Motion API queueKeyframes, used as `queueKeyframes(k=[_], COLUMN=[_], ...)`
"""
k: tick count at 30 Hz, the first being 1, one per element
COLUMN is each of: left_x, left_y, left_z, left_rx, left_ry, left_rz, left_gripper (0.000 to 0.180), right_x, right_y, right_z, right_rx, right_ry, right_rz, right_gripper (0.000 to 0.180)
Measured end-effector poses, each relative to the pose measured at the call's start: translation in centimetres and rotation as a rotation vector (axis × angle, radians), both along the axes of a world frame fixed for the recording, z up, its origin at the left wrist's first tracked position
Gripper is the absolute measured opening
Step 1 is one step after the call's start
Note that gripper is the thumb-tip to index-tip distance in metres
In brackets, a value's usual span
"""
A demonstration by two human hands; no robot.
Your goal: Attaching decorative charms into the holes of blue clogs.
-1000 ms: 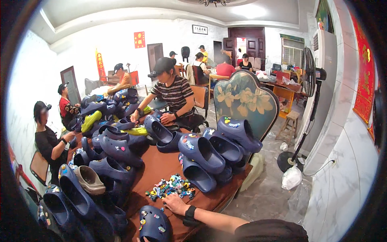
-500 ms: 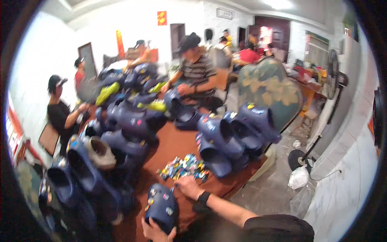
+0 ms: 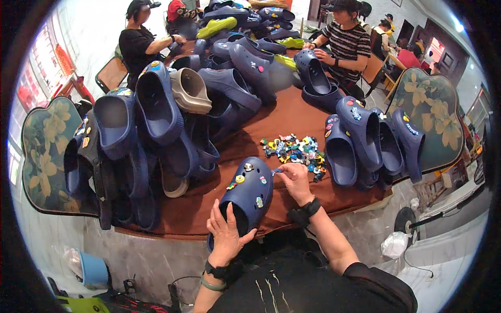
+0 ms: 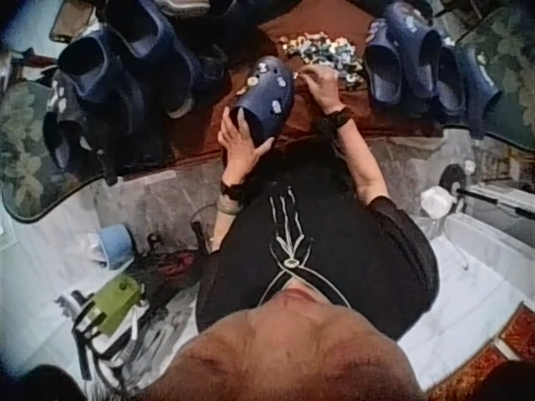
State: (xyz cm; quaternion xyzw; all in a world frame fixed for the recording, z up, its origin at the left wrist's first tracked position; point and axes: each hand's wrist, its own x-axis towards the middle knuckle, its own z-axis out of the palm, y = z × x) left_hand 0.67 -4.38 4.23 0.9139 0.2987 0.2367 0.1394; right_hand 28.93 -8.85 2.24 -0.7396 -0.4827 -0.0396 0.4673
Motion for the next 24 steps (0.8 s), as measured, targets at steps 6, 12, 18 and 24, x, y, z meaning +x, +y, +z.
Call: queueKeyframes(k=[6,12,18,24], left_x=[0.1,0.2,0.4,0.2], left_y=[-0.3,-0.2,0.0,0.1], left_z=[0.5,0.5,0.7,0.7], left_rx=[0.034,0.006,-0.007,-0.087], left_ry=[-0.006,0.001,-0.009,0.022], left_rz=[0.010,0.014,0.004,-0.010], left_gripper=[0.113,0.113,0.114,0.114], right_x=[-2.5,-2.7,-3.1,-3.8], right_y=[1.9,2.9,2.8,1.7], right_z=[3.0,3.7,3.6,5.9], right_rx=[0.092,0.087,0.043,-0.117], right_ry=[-0.229,-0.425,-0.517,-0.432], right_rz=[0.153,0.156,0.100,0.189], right_gripper=[0.018,0.021,0.021,0.021])
